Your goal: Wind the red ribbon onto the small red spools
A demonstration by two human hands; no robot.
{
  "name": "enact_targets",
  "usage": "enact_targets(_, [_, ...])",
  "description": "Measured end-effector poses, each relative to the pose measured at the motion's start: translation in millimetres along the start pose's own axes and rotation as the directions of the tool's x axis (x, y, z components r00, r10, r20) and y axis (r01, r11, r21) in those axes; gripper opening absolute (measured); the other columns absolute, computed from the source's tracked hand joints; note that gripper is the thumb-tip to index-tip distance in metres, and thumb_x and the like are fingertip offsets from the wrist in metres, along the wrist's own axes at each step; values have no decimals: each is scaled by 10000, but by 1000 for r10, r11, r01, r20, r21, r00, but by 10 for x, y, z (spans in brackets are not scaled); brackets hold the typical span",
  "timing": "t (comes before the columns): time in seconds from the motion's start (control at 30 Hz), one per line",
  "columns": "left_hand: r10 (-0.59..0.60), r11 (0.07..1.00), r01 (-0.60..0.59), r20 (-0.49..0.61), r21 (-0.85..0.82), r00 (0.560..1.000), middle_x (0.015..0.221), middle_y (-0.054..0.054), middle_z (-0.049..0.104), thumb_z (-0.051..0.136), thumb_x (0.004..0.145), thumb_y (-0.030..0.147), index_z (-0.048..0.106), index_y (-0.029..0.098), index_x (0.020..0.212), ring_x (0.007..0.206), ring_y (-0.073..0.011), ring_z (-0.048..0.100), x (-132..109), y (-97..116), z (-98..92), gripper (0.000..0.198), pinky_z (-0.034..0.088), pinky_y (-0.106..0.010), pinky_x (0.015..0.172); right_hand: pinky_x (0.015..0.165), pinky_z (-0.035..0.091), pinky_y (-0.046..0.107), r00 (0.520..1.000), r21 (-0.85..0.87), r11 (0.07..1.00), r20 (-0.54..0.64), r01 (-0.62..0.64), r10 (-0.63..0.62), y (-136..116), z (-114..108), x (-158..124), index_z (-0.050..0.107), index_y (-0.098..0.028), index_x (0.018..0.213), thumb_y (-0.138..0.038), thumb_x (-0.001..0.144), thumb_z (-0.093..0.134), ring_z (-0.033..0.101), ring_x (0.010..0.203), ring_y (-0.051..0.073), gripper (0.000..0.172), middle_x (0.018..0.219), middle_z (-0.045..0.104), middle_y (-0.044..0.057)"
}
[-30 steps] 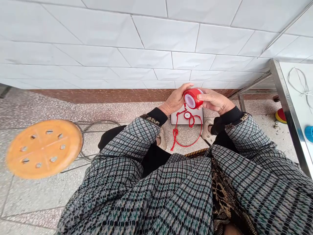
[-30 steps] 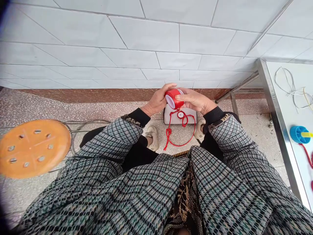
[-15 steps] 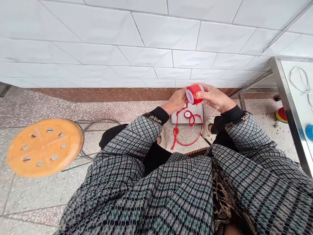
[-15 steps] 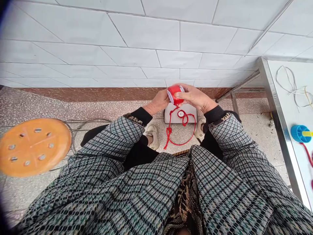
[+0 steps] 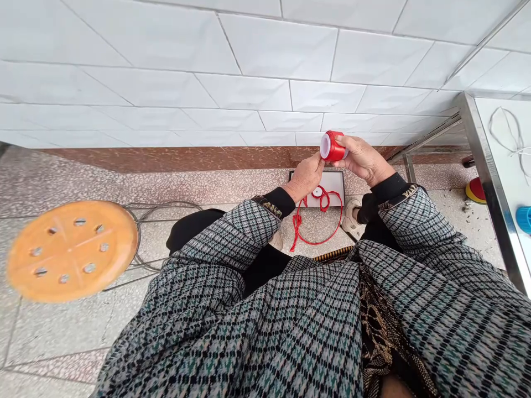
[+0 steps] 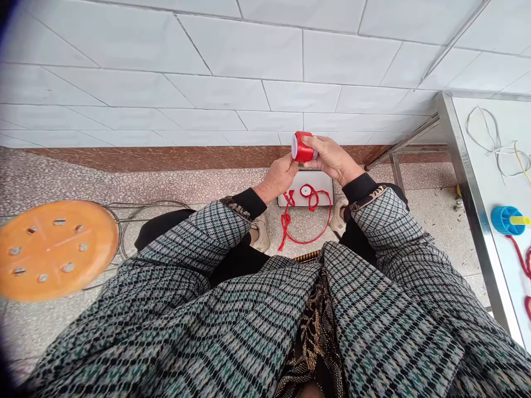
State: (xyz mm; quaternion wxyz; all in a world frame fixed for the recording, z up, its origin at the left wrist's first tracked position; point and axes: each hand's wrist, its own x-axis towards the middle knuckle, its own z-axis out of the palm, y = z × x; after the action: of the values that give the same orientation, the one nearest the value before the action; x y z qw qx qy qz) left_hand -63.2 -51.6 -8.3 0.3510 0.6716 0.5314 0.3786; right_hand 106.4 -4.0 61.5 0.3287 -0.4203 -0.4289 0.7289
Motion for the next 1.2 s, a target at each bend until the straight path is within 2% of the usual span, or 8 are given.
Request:
enact_targets(0.1, [43, 997, -45, 39, 62, 998, 938, -107, 754, 492, 1060, 336, 674, 161, 1086, 857, -244, 694, -18, 60, -58, 254, 504, -358, 840, 601, 625, 227, 998, -35, 999, -48, 36, -38, 16, 18, 12, 639, -184, 982, -644, 790, 926, 652, 733, 120, 575, 810, 644, 8])
enact_targets(0.23, [30, 998, -27, 65, -55, 997, 928, -96, 752, 451, 1086, 576, 673, 167, 1052, 883, -226, 692, -25, 164, -78, 466, 525, -348, 856, 684, 658, 311, 989, -127, 986, -87, 105, -116, 99, 73, 23, 616, -217, 1041, -748, 776, 882, 678, 806, 163, 650, 878, 671, 24])
enact_targets(0.43, [-205, 872, 217, 76, -438, 976, 760, -14, 600, 367, 1051, 795, 588, 217, 904, 543, -102, 430, -43, 232, 61, 636, 357, -287, 541, 691, 656, 347, 955, -273, 942, -164, 195, -245, 324, 142, 127, 548, -260, 1272, -807, 787, 820, 677, 848, 186, 780, 1091, 688, 56])
enact_targets(0.57, [-285, 690, 294, 124, -662, 950, 757, 29, 544, 420, 1028, 812, 559, 231, 932, 464, -53, 216, -63, 281, 104, 605, 195, -280, 474, 769, 661, 297, 947, -286, 920, -99, 268, -306, 337, 205, 111, 504, -306, 1386, -757, 873, 762, 679, 1056, 199, 730, 1322, 639, 71])
enact_targets(0.67, [-320, 624, 315, 133, -715, 938, 737, 36, 526, 388, 1017, 842, 539, 232, 915, 464, -51, 163, -49, 315, 80, 637, 170, -298, 458, 778, 653, 263, 961, -261, 934, -62, 244, -268, 212, 263, 20, 554, -298, 1345, -711, 875, 788, 664, 1085, 200, 668, 1282, 657, 63])
enact_targets(0.8, [-294, 608, 321, 170, -726, 941, 725, 33, 536, 346, 1051, 804, 543, 228, 897, 457, -55, 139, -41, 348, -2, 628, 187, -315, 446, 789, 646, 287, 978, -255, 945, 62, 207, -197, -30, 209, -84, 612, -296, 1308, -615, 834, 858, 661, 1051, 203, 622, 1239, 686, 45])
enact_targets(0.97, [-272, 557, 353, 236, -752, 933, 786, 16, 587, 332, 1065, 790, 567, 201, 894, 439, -33, 185, -79, 375, -73, 656, 239, -284, 420, 801, 618, 278, 957, -188, 957, 231, 220, -175, -176, 46, -129, 629, -275, 1353, -543, 722, 962, 668, 1048, 202, 762, 1275, 714, 49])
enact_targets(1.2, [-113, 585, 295, 284, -755, 952, 748, 46, 499, 494, 904, 943, 565, 197, 866, 449, -10, 137, -163, 439, -75, 751, 178, -255, 417, 661, 534, 221, 936, -102, 979, 324, 177, -136, -192, 3, -131, 636, -231, 1304, -599, 656, 990, 636, 798, 125, 825, 1048, 709, 8])
